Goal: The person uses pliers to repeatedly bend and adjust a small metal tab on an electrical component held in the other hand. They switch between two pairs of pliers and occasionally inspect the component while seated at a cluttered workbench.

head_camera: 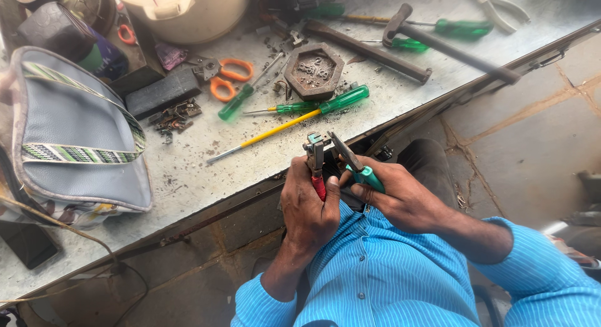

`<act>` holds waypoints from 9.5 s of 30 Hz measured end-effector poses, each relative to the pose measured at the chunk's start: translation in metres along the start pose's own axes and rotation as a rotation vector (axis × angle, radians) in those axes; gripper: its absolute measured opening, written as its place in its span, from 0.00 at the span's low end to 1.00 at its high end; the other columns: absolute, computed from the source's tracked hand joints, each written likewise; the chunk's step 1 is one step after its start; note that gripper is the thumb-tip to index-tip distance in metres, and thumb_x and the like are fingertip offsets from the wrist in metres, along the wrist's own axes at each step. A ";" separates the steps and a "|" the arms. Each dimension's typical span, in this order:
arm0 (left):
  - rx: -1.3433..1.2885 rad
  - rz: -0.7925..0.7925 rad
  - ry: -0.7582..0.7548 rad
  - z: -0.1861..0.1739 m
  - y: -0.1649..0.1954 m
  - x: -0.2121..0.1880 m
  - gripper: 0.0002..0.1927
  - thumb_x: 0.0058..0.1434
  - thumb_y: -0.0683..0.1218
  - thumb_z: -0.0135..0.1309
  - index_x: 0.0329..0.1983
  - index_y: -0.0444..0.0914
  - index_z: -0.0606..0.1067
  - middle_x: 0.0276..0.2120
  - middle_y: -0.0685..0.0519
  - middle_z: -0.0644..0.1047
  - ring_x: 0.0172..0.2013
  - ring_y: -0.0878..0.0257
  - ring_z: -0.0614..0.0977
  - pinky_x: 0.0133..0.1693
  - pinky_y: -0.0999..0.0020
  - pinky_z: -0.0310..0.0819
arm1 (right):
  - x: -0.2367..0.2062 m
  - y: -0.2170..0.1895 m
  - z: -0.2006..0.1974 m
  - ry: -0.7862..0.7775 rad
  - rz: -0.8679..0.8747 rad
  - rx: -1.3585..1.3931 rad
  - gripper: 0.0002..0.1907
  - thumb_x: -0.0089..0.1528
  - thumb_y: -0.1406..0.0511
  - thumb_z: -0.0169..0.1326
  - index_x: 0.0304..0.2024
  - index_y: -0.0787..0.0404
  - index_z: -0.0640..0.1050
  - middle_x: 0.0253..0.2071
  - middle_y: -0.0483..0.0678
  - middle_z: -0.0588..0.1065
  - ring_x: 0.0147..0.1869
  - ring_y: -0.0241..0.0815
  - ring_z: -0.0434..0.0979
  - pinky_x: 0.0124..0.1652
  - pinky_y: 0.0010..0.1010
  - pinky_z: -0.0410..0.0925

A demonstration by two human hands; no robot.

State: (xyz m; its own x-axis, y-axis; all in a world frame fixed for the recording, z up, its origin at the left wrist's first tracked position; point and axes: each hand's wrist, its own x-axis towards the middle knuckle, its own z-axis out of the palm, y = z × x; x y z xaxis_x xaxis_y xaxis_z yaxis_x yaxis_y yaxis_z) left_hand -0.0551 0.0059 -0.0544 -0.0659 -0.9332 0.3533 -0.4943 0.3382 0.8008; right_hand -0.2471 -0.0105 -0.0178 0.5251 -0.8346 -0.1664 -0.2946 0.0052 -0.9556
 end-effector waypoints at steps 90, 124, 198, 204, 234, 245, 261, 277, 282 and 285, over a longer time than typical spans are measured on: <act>-0.054 0.080 0.075 -0.020 -0.005 0.002 0.14 0.54 0.36 0.52 0.43 0.38 0.67 0.35 0.49 0.66 0.34 0.57 0.72 0.36 0.59 0.69 | -0.010 -0.010 0.007 -0.146 0.123 0.309 0.35 0.66 0.58 0.51 0.74 0.60 0.59 0.54 0.47 0.76 0.62 0.38 0.72 0.65 0.36 0.64; -0.417 -0.190 -0.158 -0.021 0.021 -0.017 0.13 0.55 0.38 0.51 0.41 0.39 0.63 0.27 0.54 0.62 0.26 0.68 0.66 0.28 0.69 0.59 | 0.002 0.026 0.020 0.280 -0.434 -0.331 0.14 0.66 0.69 0.51 0.53 0.65 0.67 0.30 0.47 0.66 0.30 0.38 0.69 0.28 0.35 0.67; -0.442 -0.248 -0.283 -0.022 0.015 -0.012 0.14 0.50 0.40 0.51 0.40 0.40 0.65 0.26 0.54 0.63 0.27 0.66 0.66 0.29 0.67 0.61 | -0.004 0.021 -0.005 0.237 -0.382 -0.423 0.17 0.66 0.69 0.49 0.57 0.62 0.65 0.31 0.48 0.72 0.32 0.41 0.76 0.29 0.35 0.71; -1.124 -0.565 -0.646 -0.048 0.021 -0.010 0.20 0.49 0.44 0.55 0.45 0.35 0.67 0.32 0.53 0.65 0.35 0.63 0.72 0.39 0.66 0.71 | 0.029 0.047 -0.051 0.452 -0.854 -0.981 0.13 0.65 0.70 0.47 0.52 0.63 0.67 0.32 0.47 0.67 0.34 0.42 0.70 0.31 0.35 0.68; -0.103 -0.299 -0.171 -0.034 0.009 0.005 0.14 0.53 0.44 0.53 0.40 0.37 0.65 0.23 0.49 0.68 0.24 0.55 0.74 0.30 0.55 0.69 | 0.094 0.057 -0.079 0.548 -0.010 -1.157 0.29 0.67 0.50 0.55 0.60 0.66 0.69 0.49 0.61 0.70 0.49 0.55 0.72 0.45 0.49 0.67; 0.108 -0.248 -0.181 -0.025 0.002 0.007 0.15 0.53 0.43 0.55 0.40 0.35 0.64 0.25 0.44 0.69 0.25 0.47 0.77 0.31 0.48 0.69 | 0.059 -0.007 -0.055 0.240 -0.490 -0.850 0.13 0.64 0.63 0.59 0.51 0.59 0.80 0.48 0.50 0.75 0.51 0.47 0.75 0.47 0.40 0.70; 0.143 -0.174 -0.202 -0.027 0.007 0.004 0.15 0.53 0.42 0.56 0.40 0.35 0.65 0.26 0.44 0.70 0.28 0.47 0.78 0.32 0.47 0.70 | 0.062 -0.034 -0.058 0.081 -0.691 -1.025 0.16 0.52 0.69 0.62 0.44 0.56 0.81 0.41 0.45 0.78 0.47 0.47 0.77 0.43 0.42 0.69; -0.037 -0.372 -0.284 -0.020 -0.015 -0.014 0.32 0.52 0.46 0.60 0.59 0.29 0.68 0.31 0.42 0.80 0.30 0.48 0.81 0.34 0.57 0.74 | 0.049 0.004 -0.042 0.496 -1.105 -1.378 0.10 0.60 0.64 0.61 0.43 0.59 0.83 0.45 0.50 0.76 0.49 0.47 0.79 0.50 0.36 0.71; -0.195 -0.435 -0.163 0.006 -0.059 -0.024 0.26 0.44 0.38 0.57 0.49 0.31 0.69 0.28 0.46 0.76 0.25 0.59 0.80 0.30 0.65 0.76 | 0.045 0.010 -0.044 0.346 -0.806 -1.052 0.18 0.57 0.62 0.59 0.51 0.52 0.77 0.44 0.45 0.72 0.48 0.44 0.77 0.43 0.37 0.71; -0.244 -0.426 -0.191 0.016 -0.094 -0.028 0.25 0.46 0.37 0.57 0.49 0.33 0.66 0.26 0.45 0.72 0.23 0.58 0.78 0.29 0.64 0.80 | 0.049 0.014 -0.053 0.368 -0.767 -0.918 0.15 0.64 0.61 0.58 0.53 0.52 0.75 0.46 0.44 0.72 0.48 0.41 0.76 0.42 0.34 0.71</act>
State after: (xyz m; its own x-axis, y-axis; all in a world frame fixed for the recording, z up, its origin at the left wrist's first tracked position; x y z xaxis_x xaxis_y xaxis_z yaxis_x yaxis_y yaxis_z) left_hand -0.0207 -0.0018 -0.1478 -0.0712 -0.9920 -0.1039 -0.2965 -0.0784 0.9518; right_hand -0.2679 -0.0807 -0.0266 0.5974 -0.5572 0.5768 -0.5366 -0.8122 -0.2289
